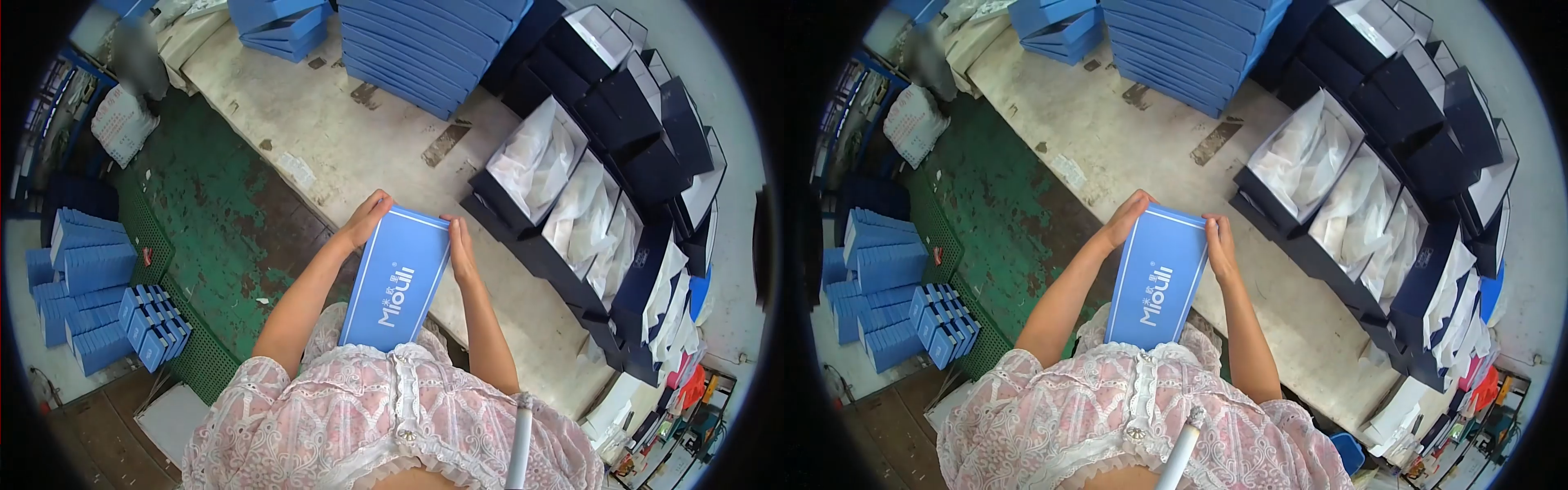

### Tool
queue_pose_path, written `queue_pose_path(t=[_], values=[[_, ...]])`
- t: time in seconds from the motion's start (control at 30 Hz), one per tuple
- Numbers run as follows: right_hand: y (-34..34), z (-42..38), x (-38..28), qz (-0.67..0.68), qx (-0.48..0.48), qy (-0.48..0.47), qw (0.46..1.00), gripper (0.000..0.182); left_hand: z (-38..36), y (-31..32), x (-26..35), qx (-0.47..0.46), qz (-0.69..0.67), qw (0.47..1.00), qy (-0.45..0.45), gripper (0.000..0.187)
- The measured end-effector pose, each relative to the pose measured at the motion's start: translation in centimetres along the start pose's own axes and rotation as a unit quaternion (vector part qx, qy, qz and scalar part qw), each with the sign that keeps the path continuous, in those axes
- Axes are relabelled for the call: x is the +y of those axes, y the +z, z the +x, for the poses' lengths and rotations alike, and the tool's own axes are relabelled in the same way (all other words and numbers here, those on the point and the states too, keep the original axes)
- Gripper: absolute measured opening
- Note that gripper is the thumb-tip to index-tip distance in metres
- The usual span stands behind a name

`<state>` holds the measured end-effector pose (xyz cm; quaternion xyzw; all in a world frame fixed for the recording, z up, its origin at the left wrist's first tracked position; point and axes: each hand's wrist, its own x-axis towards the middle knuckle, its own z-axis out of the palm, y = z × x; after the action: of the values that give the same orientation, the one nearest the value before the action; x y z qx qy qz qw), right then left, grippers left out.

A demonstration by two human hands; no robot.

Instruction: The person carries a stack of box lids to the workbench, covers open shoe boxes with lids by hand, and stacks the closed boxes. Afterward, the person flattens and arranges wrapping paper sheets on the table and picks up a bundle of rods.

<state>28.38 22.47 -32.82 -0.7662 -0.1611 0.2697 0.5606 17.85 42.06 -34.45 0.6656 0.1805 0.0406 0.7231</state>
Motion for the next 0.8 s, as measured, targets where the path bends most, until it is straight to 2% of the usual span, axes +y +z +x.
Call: queue_pose_path(t=[0.13, 0.27, 0.37, 0.47, 0.5, 0.6, 0.63, 0.7, 0.73, 0.77, 0.8], values=[[3.2, 4.5, 0.7, 0.005, 0.053, -0.009, 0.999, 0.049, 3.8, -2.7, -1.0, 0.021, 0.009, 1.000, 0.016, 0.047], [3.4, 6.3, 1.0, -0.045, 0.103, -0.043, 0.993, 0.043, 6.3, -3.5, -1.4, 0.015, -0.018, 1.000, -0.012, 0.050], [2.8, 7.2, 0.1, -0.091, 0.057, 0.069, 0.992, 0.046, 8.5, -4.4, -3.3, 0.013, 0.070, 0.997, 0.004, 0.051], [4.0, 8.0, 2.3, -0.117, 0.172, 0.032, 0.978, 0.048, 8.6, -3.8, -1.7, 0.092, 0.220, 0.970, 0.038, 0.054], [4.2, 8.6, 2.5, -0.070, 0.157, 0.056, 0.984, 0.048, 9.3, -4.2, -1.9, 0.087, 0.240, 0.966, 0.027, 0.056], [3.8, 9.1, 2.5, -0.078, 0.122, 0.055, 0.988, 0.049, 9.6, -4.3, -1.9, 0.074, 0.285, 0.955, -0.016, 0.062], [3.6, 8.9, 1.2, -0.127, 0.123, 0.080, 0.981, 0.050, 9.3, -4.2, -0.7, 0.082, 0.293, 0.952, -0.035, 0.064], [3.6, 7.5, -0.3, -0.201, 0.135, -0.011, 0.970, 0.049, 8.1, -3.9, -0.5, 0.128, 0.258, 0.956, -0.057, 0.069], [3.5, 6.9, -1.7, -0.238, 0.138, -0.061, 0.960, 0.049, 6.3, -3.6, -0.3, 0.156, 0.271, 0.949, -0.025, 0.070], [2.6, 5.6, -3.2, -0.330, 0.196, -0.202, 0.901, 0.051, 3.0, -2.7, -0.7, 0.184, 0.280, 0.942, -0.001, 0.071], [1.6, 3.7, -5.5, -0.408, 0.243, -0.335, 0.814, 0.054, -0.5, -1.6, -1.4, 0.211, 0.289, 0.934, 0.017, 0.073]])
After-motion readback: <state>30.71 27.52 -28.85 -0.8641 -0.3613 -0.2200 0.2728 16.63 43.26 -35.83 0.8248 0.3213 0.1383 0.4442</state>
